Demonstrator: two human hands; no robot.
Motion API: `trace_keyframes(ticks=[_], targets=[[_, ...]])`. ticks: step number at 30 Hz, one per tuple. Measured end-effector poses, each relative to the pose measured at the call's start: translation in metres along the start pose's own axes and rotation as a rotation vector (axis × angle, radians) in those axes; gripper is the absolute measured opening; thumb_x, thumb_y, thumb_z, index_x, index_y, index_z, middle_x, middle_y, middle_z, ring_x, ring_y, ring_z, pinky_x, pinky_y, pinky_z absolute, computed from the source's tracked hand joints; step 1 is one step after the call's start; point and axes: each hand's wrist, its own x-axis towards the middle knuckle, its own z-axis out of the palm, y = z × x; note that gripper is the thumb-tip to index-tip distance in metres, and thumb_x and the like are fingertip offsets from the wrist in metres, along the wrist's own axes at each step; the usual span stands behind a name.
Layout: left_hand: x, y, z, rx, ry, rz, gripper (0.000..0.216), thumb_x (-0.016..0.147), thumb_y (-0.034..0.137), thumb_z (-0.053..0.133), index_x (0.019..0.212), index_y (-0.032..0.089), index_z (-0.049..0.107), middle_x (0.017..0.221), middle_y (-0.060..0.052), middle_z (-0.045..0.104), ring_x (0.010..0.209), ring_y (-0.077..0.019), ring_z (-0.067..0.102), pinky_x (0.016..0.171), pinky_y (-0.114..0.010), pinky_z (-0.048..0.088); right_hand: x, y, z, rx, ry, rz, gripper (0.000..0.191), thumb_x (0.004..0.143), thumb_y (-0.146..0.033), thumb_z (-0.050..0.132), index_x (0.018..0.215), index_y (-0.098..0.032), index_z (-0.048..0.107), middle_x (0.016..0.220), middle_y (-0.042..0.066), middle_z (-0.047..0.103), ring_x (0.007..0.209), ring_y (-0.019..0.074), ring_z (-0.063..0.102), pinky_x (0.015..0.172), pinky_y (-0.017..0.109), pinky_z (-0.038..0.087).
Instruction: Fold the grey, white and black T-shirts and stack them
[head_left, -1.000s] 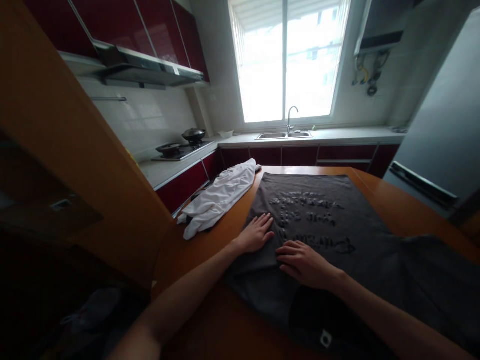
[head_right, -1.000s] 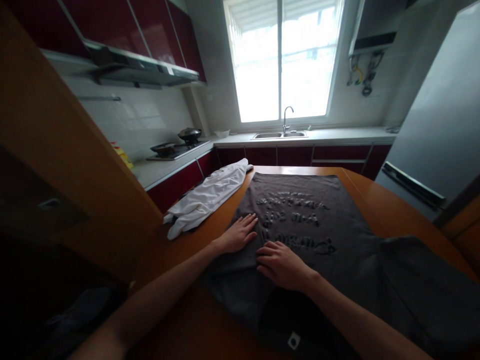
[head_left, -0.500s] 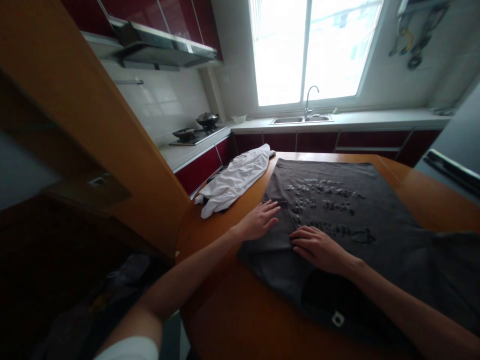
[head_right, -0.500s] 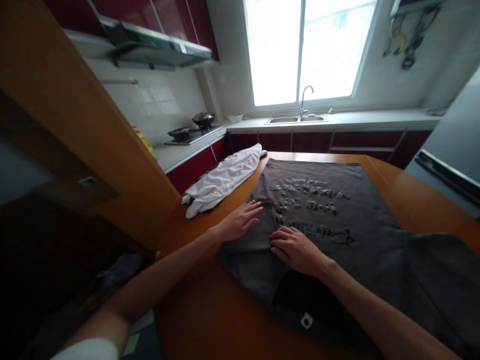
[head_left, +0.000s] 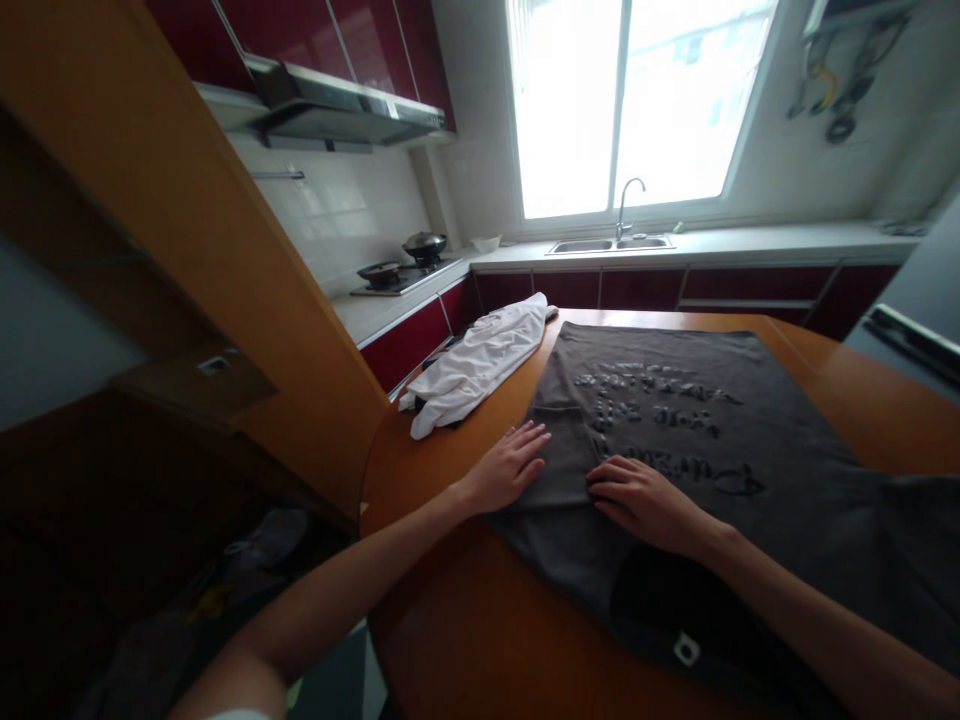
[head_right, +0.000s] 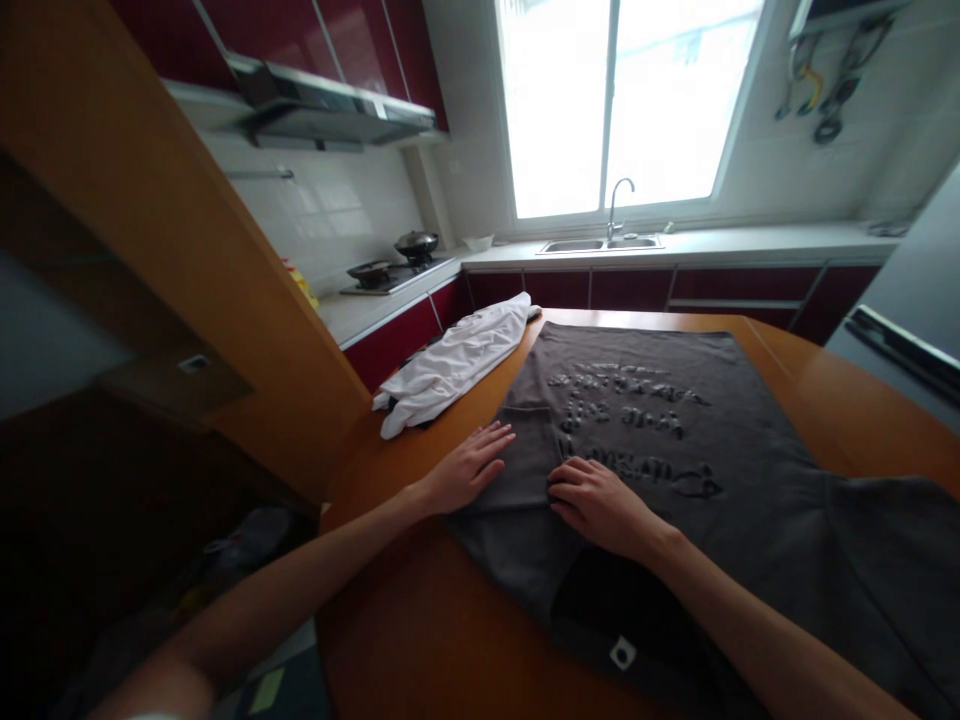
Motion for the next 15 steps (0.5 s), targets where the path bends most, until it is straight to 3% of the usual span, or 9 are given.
trace_keyframes(ticks=[3, 5, 9, 11, 15], targets=[[-0.003, -0.001, -0.001, -0.039, 0.022, 0.017, 0.048, 0.106, 0.04, 0.039, 0.151, 0.024, 0.047, 0.159, -0.007, 0.043, 0.152, -0.0234, 0.029, 0.126, -0.047, 0.02, -0.001, 0.002, 0.002, -0.02, -0.014, -0.003, 0.019, 0.1, -0.025, 0.055, 0.11, -0.024, 0.072, 0.117, 0.007, 0.07, 0.111, 0.0227, 0.061, 0.1, 0.042, 0.05], [-0.006, -0.003, -0.005, -0.109, 0.047, 0.003, 0.045, 0.105, 0.039, 0.041, 0.146, 0.024, 0.052, 0.152, -0.008, 0.052, 0.146, -0.024, 0.039, 0.123, -0.045, 0.029, -0.001, 0.003, 0.003, -0.027, -0.017, -0.008, 0.021, 0.1, -0.023, 0.053, 0.11, -0.023, 0.071, 0.118, 0.008, 0.069, 0.111, 0.0223, 0.061, 0.099, 0.041, 0.051], [-0.023, -0.003, -0.019, -0.238, 0.212, -0.145, 0.032, 0.102, 0.035, 0.048, 0.126, 0.022, 0.065, 0.115, -0.008, 0.066, 0.109, -0.0211, 0.063, 0.101, -0.035, 0.05, -0.002, 0.005, 0.003, -0.036, -0.018, -0.023, 0.024, 0.102, -0.021, 0.048, 0.109, -0.023, 0.07, 0.118, 0.008, 0.069, 0.109, 0.0215, 0.062, 0.097, 0.039, 0.051], [-0.038, 0.002, -0.025, -0.22, 0.165, -0.166, 0.025, 0.096, 0.034, 0.06, 0.117, 0.023, 0.068, 0.104, -0.006, 0.064, 0.098, -0.0201, 0.063, 0.093, -0.034, 0.052, -0.001, 0.005, 0.003, -0.034, -0.015, -0.026, 0.024, 0.103, -0.021, 0.047, 0.108, -0.023, 0.07, 0.118, 0.008, 0.069, 0.109, 0.0213, 0.062, 0.096, 0.039, 0.052], [-0.066, 0.015, -0.025, -0.138, 0.046, -0.178, 0.035, 0.087, 0.028, 0.07, 0.122, 0.028, 0.066, 0.109, -0.004, 0.06, 0.104, -0.0221, 0.058, 0.096, -0.036, 0.051, 0.0, 0.004, 0.001, -0.023, -0.009, -0.031, 0.025, 0.103, -0.02, 0.045, 0.107, -0.023, 0.07, 0.116, 0.008, 0.07, 0.108, 0.0211, 0.062, 0.094, 0.037, 0.053]])
